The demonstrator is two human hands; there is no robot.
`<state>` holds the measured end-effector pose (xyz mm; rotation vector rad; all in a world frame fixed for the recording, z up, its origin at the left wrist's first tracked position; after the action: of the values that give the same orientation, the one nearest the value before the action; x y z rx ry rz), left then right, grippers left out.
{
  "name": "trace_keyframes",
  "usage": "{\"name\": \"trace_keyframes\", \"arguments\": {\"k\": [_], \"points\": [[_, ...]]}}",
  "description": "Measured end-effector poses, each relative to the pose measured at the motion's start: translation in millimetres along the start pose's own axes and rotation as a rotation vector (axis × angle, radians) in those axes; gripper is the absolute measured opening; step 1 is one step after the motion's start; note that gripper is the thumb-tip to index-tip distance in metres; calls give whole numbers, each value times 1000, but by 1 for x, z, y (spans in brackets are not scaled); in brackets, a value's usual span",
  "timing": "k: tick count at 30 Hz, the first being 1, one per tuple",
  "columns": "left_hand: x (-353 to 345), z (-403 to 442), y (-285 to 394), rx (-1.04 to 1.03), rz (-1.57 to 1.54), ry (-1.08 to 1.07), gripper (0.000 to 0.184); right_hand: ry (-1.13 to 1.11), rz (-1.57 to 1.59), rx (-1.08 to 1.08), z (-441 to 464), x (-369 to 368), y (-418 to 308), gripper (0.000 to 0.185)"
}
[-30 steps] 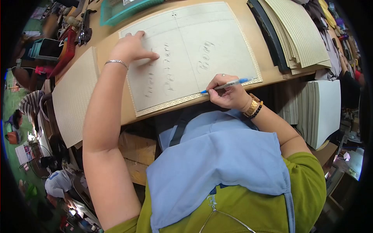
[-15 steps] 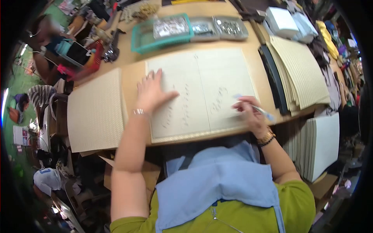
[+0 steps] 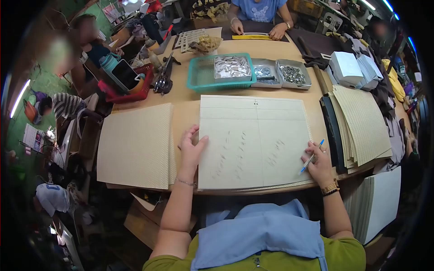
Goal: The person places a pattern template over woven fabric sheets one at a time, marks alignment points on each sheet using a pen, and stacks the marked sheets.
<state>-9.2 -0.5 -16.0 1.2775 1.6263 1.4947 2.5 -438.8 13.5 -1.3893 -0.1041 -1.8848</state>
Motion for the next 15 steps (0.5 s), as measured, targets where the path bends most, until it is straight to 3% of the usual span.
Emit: {"name": "trace_keyframes", "arguments": {"k": [3, 4, 7, 10, 13, 15], "points": [[2, -29, 18, 30, -578, -146, 51, 290, 399, -284, -8, -15, 23, 32], [9, -39, 27, 4, -638, -127, 52, 355, 354, -291, -8, -20, 27, 30], [33, -53, 40, -73, -858, -101, 52, 231, 61, -191, 1, -11, 6, 29], [55, -51, 38, -119, -1074, -194, 50, 239, 165, -200, 3, -18, 13, 27], [52, -34, 6, 69, -1209, -267, 48, 30, 323, -406, 14, -17, 16, 25], [34, -36, 3, 89, -1204, -318, 47, 159, 434, -160, 24, -4, 10, 22]]}}
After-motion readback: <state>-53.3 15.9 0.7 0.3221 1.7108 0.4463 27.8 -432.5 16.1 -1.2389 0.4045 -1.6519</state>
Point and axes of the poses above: each hand's wrist, its own z-axis towards the middle knuckle, its own x-axis out of the back of the hand, y = z × x, the point moved 2 cm from there along z, towards the middle knuckle, and after that the axes turned 14 degrees about x, right-handed, at the moved point
